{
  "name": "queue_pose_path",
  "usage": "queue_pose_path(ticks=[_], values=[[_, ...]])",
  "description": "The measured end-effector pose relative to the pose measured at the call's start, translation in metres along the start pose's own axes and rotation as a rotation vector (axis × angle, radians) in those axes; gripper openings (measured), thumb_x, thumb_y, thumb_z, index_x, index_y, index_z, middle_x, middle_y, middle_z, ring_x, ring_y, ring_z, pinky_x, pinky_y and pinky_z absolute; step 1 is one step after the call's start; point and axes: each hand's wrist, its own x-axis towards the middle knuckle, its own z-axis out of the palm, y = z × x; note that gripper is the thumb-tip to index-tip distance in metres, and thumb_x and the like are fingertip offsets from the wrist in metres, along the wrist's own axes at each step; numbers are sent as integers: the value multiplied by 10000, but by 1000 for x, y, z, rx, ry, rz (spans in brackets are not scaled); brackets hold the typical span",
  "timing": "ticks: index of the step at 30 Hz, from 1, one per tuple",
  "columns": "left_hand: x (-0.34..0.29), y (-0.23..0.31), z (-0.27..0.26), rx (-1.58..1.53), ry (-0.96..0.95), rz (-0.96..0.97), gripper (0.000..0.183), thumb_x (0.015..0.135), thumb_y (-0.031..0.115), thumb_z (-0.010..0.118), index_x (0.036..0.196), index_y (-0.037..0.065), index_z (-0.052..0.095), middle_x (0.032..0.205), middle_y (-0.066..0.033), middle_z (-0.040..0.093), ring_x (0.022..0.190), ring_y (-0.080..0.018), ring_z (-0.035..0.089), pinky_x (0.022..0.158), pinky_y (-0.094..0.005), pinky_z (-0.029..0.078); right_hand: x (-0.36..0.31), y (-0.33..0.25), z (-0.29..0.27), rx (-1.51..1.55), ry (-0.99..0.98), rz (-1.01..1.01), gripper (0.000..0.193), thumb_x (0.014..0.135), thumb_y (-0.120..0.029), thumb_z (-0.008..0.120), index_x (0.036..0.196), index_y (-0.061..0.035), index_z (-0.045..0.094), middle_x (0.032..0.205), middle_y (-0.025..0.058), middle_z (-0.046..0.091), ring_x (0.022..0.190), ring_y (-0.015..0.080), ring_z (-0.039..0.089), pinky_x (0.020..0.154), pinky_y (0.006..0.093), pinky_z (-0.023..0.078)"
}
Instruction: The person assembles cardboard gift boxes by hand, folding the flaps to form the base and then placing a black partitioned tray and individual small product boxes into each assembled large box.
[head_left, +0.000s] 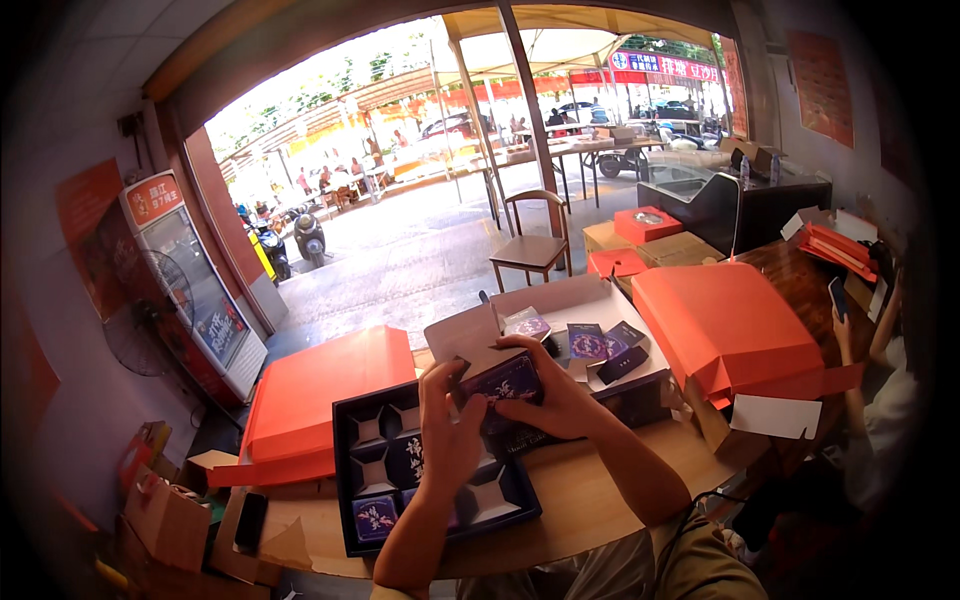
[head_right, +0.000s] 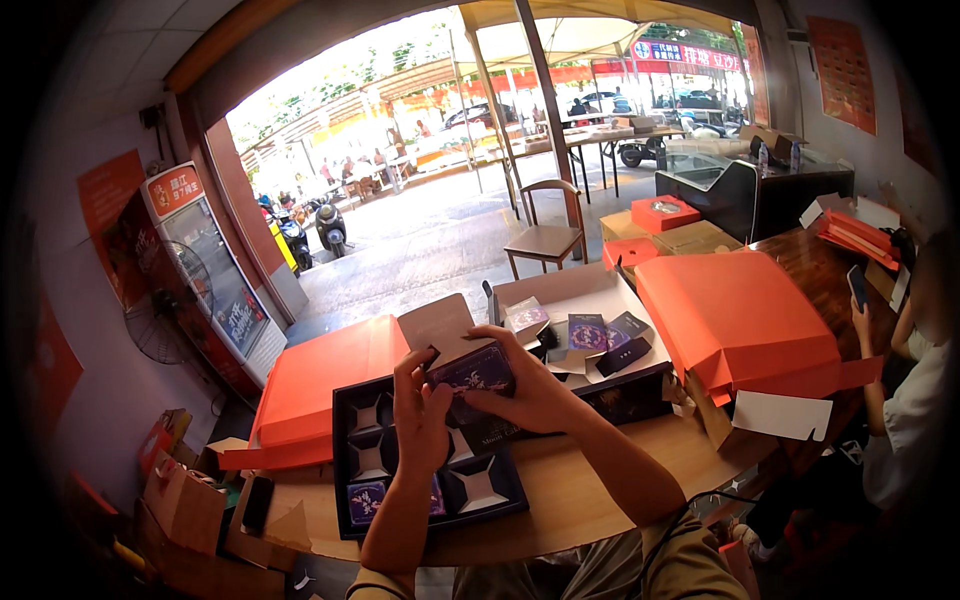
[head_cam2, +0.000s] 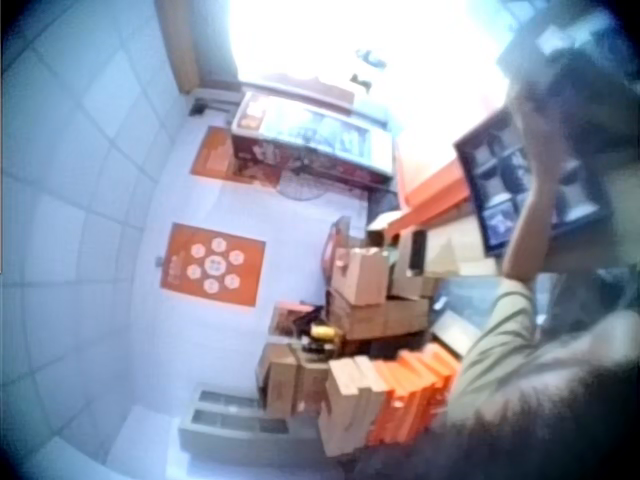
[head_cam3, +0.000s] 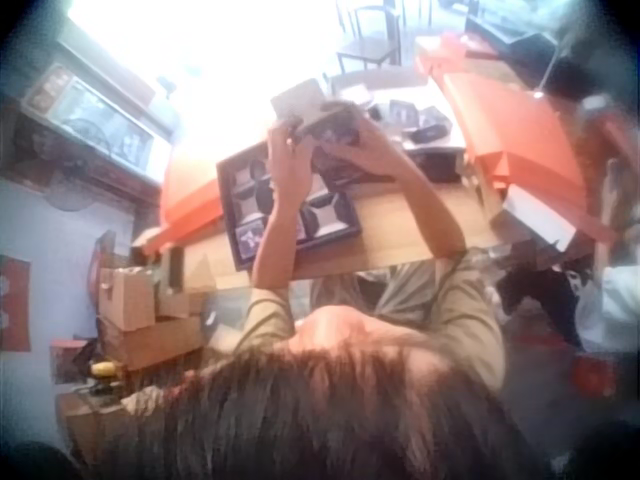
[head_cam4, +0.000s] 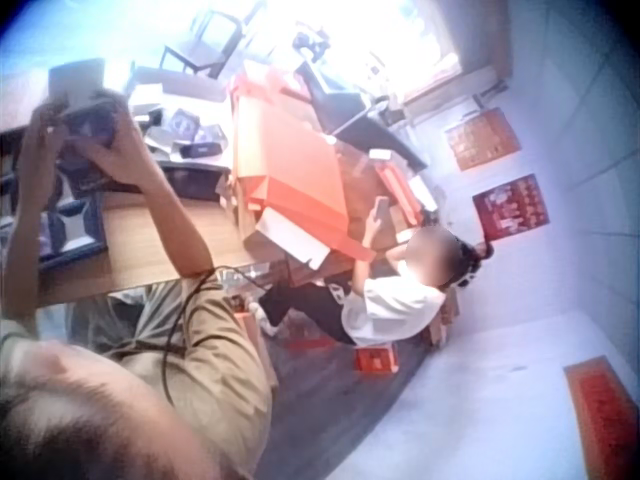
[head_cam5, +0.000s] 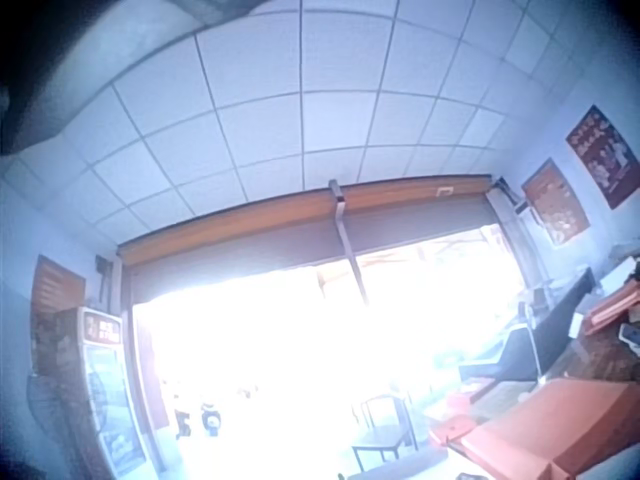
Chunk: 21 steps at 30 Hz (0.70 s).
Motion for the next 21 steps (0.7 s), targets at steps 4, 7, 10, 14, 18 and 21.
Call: queue_pose_path(ticks=[4,7,10,14,18,21], values=[[2,8,-4,150,2,95,335,913,-15,629,1240,14,562,1379,-173,551,1178,-251,607,975,-359,520,-2,-2,-6,-127,-36,6,663,901,-135,826,1446,-88,451,1174,138,692,1070,186,692,924,345,561],[-2,12,11,-118,137,174,367,992,-1,582,1352,14,511,1302,-151,629,1264,-229,570,1091,-386,446,0,10,-4,-49,-13,-67,714,890,-159,844,1462,-91,422,1172,152,696,1025,201,712,863,350,578],[-1,14,0,156,64,287,327,987,11,629,1312,-6,598,1228,-157,676,1172,-239,647,1034,-371,493,-2,14,-6,-97,-9,-29,798,875,-176,863,1501,-99,374,1160,156,695,988,202,719,829,354,589],[7,20,-4,230,113,210,215,902,-15,733,1116,-22,723,1037,-142,748,959,-228,733,874,-317,563,-2,5,-7,-107,-25,4,967,837,-235,902,1578,-113,293,1121,164,703,949,215,722,818,352,585],[8,20,-7,154,100,150,165,850,-45,771,1014,-25,765,1006,-147,756,948,-247,750,857,-322,578,-2,1,-14,-209,-106,28,1052,794,-182,934,1619,-131,283,1117,129,687,978,190,689,784,343,582],[9,23,-6,220,27,170,167,824,-58,784,986,-16,775,1001,-150,756,959,-259,756,857,-328,584,-1,-2,-15,-229,-133,21,1027,778,-158,945,1609,-126,343,1103,111,689,957,169,679,782,335,578]])
